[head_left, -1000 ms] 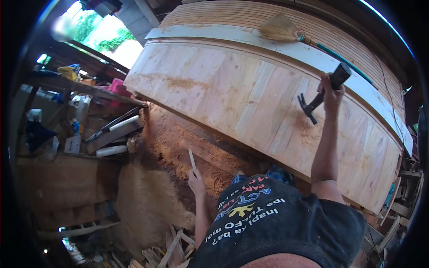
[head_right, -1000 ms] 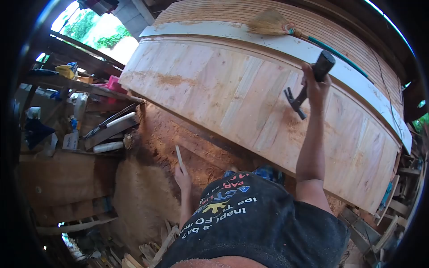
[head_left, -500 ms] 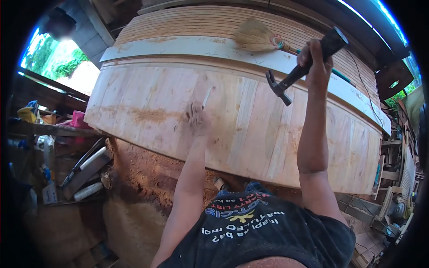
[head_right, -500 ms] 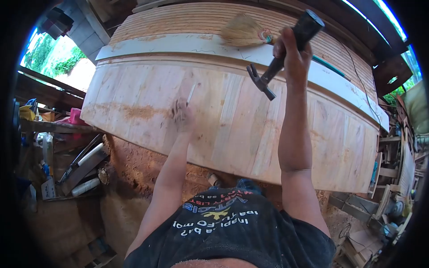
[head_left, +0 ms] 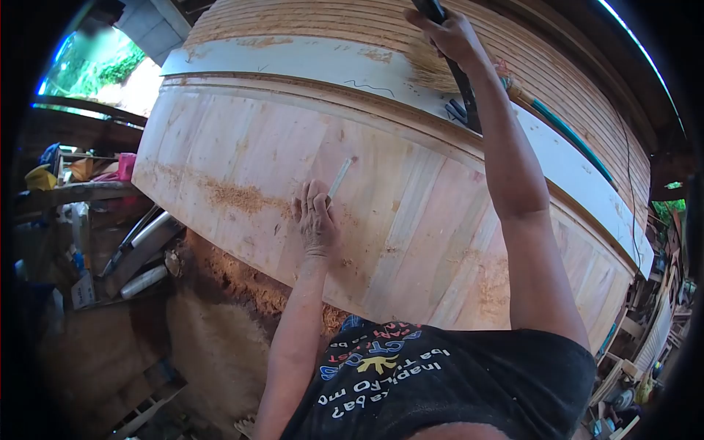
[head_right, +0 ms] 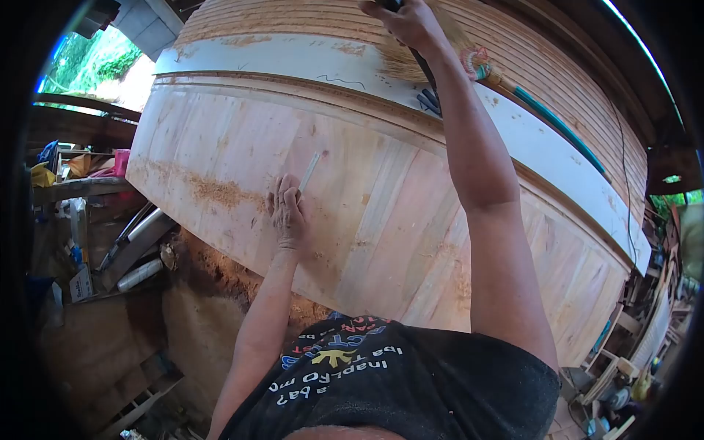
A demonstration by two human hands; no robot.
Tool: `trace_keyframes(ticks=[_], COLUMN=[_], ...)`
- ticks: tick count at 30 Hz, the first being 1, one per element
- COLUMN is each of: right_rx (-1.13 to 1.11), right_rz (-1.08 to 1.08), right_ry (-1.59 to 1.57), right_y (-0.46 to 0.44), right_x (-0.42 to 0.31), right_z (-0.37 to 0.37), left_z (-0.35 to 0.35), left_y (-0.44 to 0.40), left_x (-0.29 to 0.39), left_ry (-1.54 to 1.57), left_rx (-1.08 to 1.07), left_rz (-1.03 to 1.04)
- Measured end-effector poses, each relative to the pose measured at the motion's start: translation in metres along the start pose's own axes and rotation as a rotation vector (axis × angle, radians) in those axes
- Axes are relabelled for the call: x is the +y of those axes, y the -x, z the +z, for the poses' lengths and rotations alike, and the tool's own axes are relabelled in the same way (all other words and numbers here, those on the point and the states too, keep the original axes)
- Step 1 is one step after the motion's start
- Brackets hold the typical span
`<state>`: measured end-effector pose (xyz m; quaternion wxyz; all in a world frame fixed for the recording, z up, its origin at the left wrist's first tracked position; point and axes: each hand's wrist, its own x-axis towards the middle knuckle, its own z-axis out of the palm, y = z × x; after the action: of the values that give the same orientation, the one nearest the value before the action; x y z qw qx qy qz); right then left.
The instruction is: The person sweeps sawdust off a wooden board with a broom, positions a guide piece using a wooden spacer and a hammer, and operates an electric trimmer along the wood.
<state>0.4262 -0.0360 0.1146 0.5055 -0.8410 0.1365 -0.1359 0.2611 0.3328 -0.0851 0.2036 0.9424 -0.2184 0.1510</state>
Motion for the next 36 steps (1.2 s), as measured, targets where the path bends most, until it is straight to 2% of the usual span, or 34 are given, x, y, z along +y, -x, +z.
trace_keyframes(ticks=[5,8,11,14,15,16,19,20,23,25,28,30,33,34,35,36], right_rx=[-0.052,-0.165,-0.189,-0.046,-0.025,-0.016,0.037,0.005,-0.084,0.029,-0.013,-0.045,-0.049,0.024,0.007,0.001], right_rz=[-0.025,-0.049,0.022,-0.125,-0.150,-0.207,-0.294,-0.168,-0.282,-0.191,-0.349,-0.353,-0.295,-0.351,-0.445,-0.463], right_ry=[0.012,-0.057,0.020,-0.139,-0.333,-0.361,-0.347,-0.272,-0.033,-0.328,-0.335,-0.290,-0.287,-0.343,-0.432,-0.389], right_y=[-0.029,-0.053,-0.065,-0.049,-0.025,-0.004,-0.002,0.001,0.008,0.009,0.003,0.008,0.004,0.006,0.009,0.017], right_x=[-0.009,-0.006,-0.038,-0.030,-0.030,-0.030,-0.029,-0.032,-0.044,-0.032,-0.022,-0.029,-0.026,-0.016,-0.004,-0.011], right_z=[0.029,0.044,0.051,0.021,-0.013,-0.019,-0.007,-0.003,0.030,-0.018,-0.021,0.000,-0.013,-0.030,-0.032,-0.024], left_z=[-0.004,-0.001,-0.001,-0.005,-0.006,-0.005,-0.001,0.000,-0.004,-0.001,0.000,-0.002,-0.002,-0.002,-0.003,-0.002], left_y=[0.002,0.005,0.005,0.001,0.001,0.003,0.003,-0.004,0.010,0.004,0.004,0.010,-0.001,0.004,0.007,0.005], left_x=[0.003,-0.001,-0.003,0.003,0.002,0.002,-0.002,-0.005,0.006,0.000,0.000,0.007,0.001,0.000,-0.001,-0.002], left_ry=[-0.017,-0.038,-0.039,-0.018,-0.014,-0.009,-0.021,-0.028,-0.014,-0.015,-0.045,-0.016,-0.022,-0.024,-0.026,-0.027], left_rx=[-0.041,-0.042,-0.045,-0.056,-0.057,-0.057,-0.037,-0.018,-0.053,-0.039,-0.044,-0.056,-0.039,-0.050,-0.055,-0.053], left_rz=[-0.035,-0.044,-0.037,-0.043,-0.046,-0.055,-0.050,-0.055,-0.071,-0.064,-0.060,-0.066,-0.050,-0.057,-0.059,-0.054])
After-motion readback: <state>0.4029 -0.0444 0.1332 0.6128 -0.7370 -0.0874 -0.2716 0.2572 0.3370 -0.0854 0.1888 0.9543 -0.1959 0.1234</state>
